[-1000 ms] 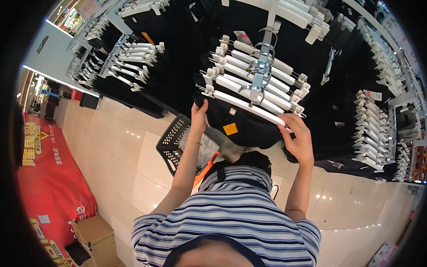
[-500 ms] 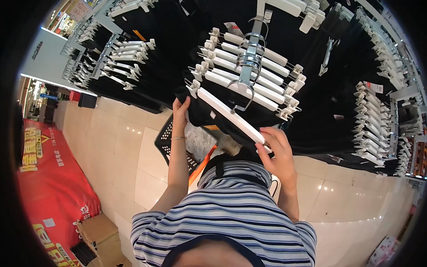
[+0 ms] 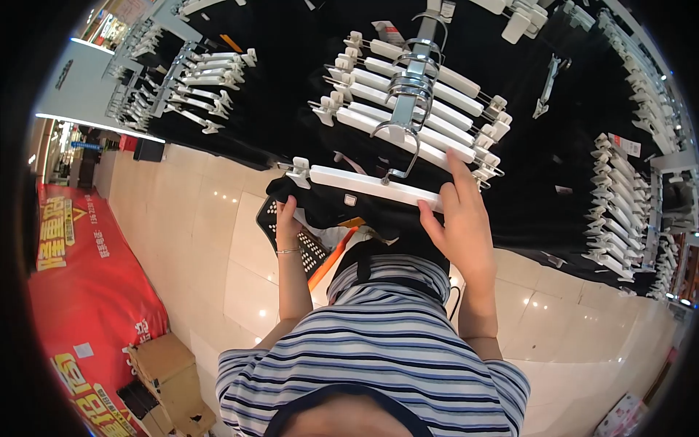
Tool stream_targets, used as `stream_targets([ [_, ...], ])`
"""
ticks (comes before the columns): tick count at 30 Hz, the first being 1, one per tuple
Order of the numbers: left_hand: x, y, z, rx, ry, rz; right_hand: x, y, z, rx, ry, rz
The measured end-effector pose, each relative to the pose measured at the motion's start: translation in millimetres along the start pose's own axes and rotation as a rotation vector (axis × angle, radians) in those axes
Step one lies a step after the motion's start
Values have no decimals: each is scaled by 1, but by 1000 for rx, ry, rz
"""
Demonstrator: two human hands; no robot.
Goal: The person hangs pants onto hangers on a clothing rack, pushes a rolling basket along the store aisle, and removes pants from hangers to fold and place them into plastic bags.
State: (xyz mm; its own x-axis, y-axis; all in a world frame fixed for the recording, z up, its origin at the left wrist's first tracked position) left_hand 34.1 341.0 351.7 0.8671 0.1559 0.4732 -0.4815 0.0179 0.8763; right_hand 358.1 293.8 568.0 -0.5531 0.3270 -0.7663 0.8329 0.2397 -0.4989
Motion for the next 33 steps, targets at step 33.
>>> stream_targets([
  [33,74,33,9,334,-88,-464,39,-10,-36,-141,-25,170],
])
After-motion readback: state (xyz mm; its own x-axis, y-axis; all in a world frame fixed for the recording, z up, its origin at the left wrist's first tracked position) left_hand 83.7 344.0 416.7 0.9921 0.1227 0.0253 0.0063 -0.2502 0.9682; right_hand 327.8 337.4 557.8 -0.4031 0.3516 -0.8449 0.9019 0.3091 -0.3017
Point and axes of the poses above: each hand's wrist, its own z-axis away from the middle knuckle, its own x-axis out of the palm, y = z × x, the point moved 7 cm from there along -z, towards the middle knuckle, and after that the axes turned 5 degrees about y, right-handed, at the moved point
